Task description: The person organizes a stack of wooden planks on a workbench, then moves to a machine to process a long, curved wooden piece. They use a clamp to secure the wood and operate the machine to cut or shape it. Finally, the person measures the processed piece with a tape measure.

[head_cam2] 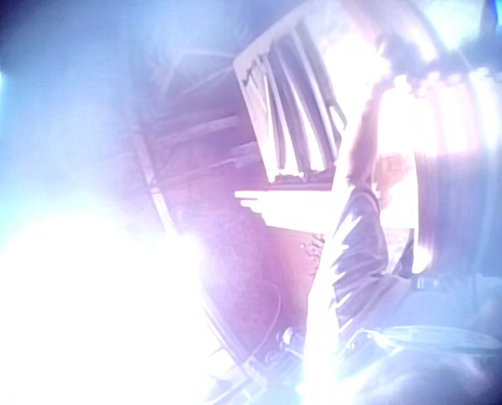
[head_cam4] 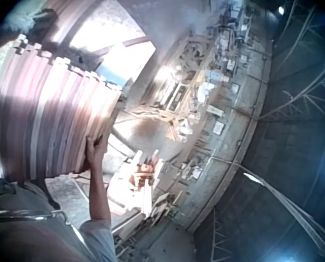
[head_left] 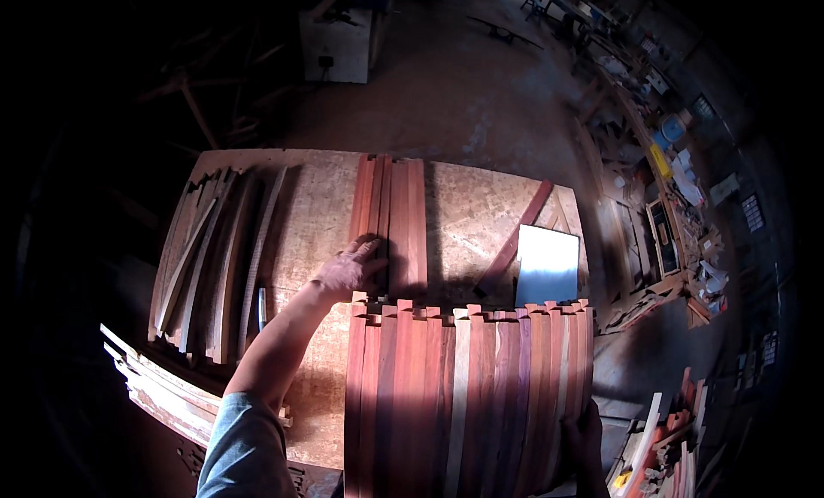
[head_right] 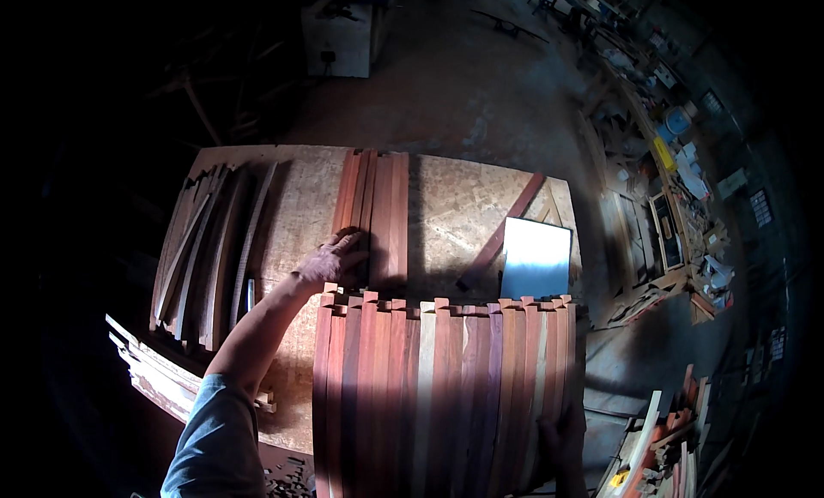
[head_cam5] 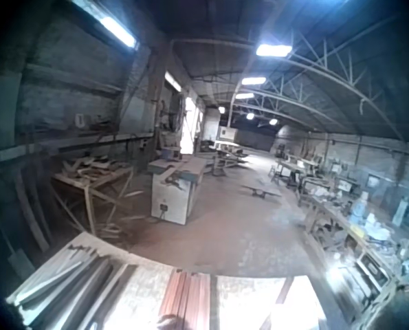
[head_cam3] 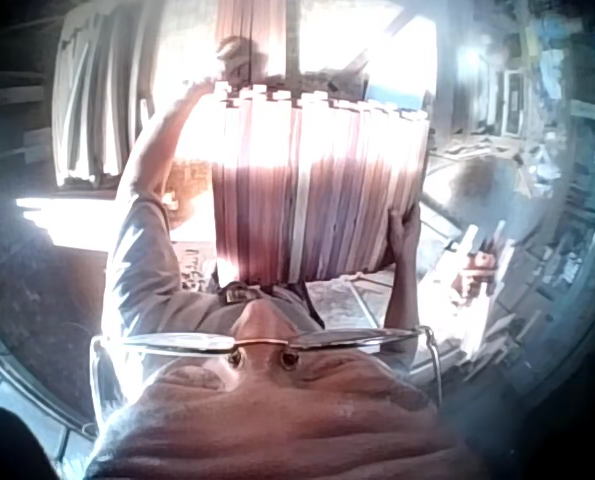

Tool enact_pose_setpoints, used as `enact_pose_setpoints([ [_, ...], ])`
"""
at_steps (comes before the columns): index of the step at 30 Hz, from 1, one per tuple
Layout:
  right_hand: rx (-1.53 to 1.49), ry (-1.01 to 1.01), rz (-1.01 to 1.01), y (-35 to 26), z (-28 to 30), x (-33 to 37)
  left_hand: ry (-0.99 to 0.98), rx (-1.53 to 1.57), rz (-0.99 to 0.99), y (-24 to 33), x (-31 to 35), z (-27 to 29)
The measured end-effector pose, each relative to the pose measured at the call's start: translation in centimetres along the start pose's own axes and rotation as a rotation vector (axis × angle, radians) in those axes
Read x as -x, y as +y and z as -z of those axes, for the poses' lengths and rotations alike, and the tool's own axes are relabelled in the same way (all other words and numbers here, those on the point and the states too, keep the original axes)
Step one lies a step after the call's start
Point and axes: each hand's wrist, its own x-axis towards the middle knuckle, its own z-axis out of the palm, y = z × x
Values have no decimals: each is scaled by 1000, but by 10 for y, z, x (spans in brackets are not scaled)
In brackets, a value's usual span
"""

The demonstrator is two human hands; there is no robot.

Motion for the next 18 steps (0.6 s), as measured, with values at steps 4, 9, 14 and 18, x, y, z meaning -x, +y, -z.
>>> enact_pose_setpoints([
  [4,-8,4,13,3,1,1,7,-17,-53,5,0,4],
  [9,-7,-18,-2,16,5,0,161,86,-131,-12,0,-6],
  [14,-11,-2,-21,12,3,1,159,7,-150,-17,-5,-3],
  [18,10,-23,-42,8,4,0,67,106,238,14,-14,9],
])
